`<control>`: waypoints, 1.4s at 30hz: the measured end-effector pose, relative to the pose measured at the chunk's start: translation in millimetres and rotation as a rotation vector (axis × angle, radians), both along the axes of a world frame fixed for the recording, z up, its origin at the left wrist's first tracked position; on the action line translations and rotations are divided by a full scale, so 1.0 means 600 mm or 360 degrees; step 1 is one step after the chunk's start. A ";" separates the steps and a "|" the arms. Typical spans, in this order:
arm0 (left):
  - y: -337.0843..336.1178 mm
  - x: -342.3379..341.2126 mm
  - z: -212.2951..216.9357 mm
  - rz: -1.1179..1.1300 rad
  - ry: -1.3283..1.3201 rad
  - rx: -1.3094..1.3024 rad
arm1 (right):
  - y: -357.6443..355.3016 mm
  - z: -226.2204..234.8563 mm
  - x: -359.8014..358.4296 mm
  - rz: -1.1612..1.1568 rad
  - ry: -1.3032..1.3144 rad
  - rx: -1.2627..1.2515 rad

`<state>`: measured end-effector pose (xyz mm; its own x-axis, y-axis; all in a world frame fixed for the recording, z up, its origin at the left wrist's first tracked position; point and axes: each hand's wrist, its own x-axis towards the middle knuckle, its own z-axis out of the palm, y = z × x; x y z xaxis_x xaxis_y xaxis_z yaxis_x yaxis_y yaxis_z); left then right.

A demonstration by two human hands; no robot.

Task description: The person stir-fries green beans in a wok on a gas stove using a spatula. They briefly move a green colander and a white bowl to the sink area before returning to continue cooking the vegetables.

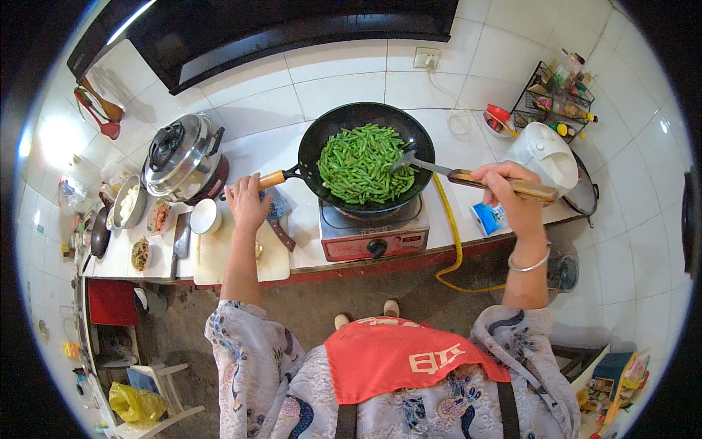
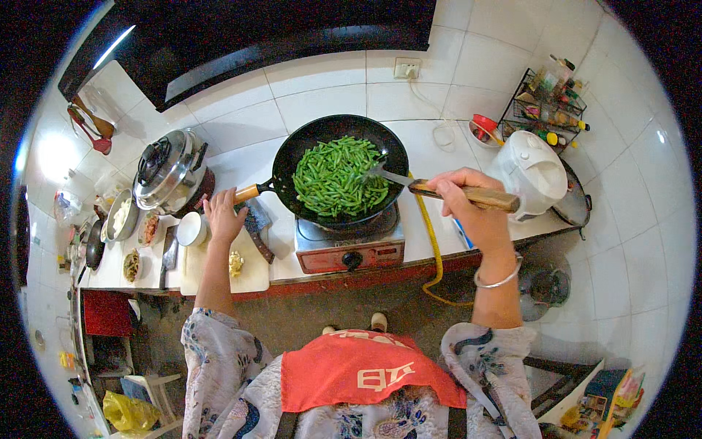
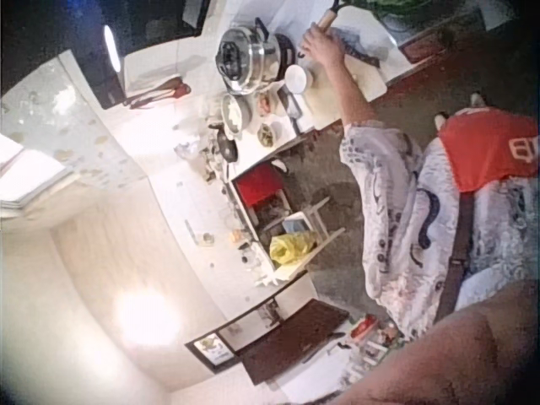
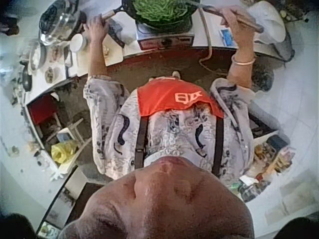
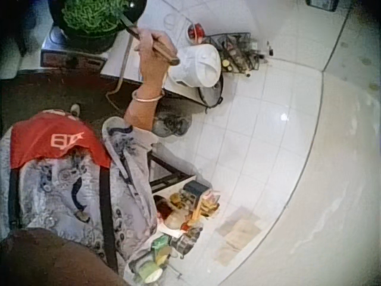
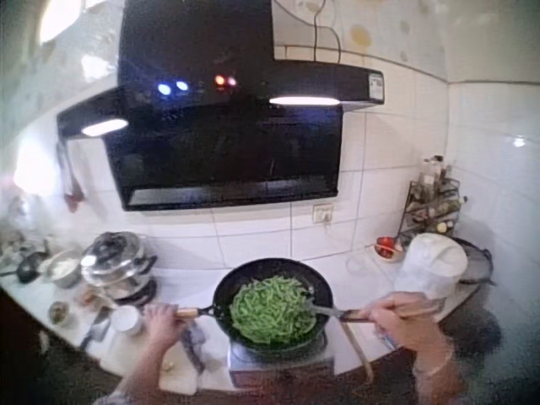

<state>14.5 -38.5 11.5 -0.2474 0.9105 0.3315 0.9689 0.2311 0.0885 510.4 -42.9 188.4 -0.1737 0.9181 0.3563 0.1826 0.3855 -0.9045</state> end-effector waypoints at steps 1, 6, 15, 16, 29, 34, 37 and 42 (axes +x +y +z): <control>-0.001 0.003 0.001 0.0017 0.0001 -0.0011 | 0.000 0.012 0.009 0.0021 -0.0119 0.0016; 0.004 0.009 0.001 0.0016 0.0041 0.0037 | 0.026 0.010 0.000 0.0098 -0.0339 -0.0114; -0.002 0.009 0.000 0.0001 -0.0009 0.0081 | -0.002 0.015 -0.031 0.0168 -0.0084 -0.0066; -0.003 0.010 0.000 0.0010 -0.0014 0.0083 | 0.000 -0.002 -0.043 0.0209 -0.0086 -0.0037; -0.002 0.010 -0.005 -0.0034 -0.0025 0.0189 | -0.006 -0.018 -0.083 0.0437 0.0044 -0.0008; -0.003 0.003 -0.009 -0.0025 0.0003 0.0153 | 0.027 -0.069 -0.096 0.0383 0.0018 -0.0135; -0.006 0.006 -0.003 0.0009 -0.0018 0.0102 | 0.021 -0.074 -0.106 0.0406 0.0177 -0.0039; 0.000 0.008 -0.008 -0.0001 -0.0048 0.0137 | 0.059 -0.156 -0.163 0.0471 0.0236 0.0298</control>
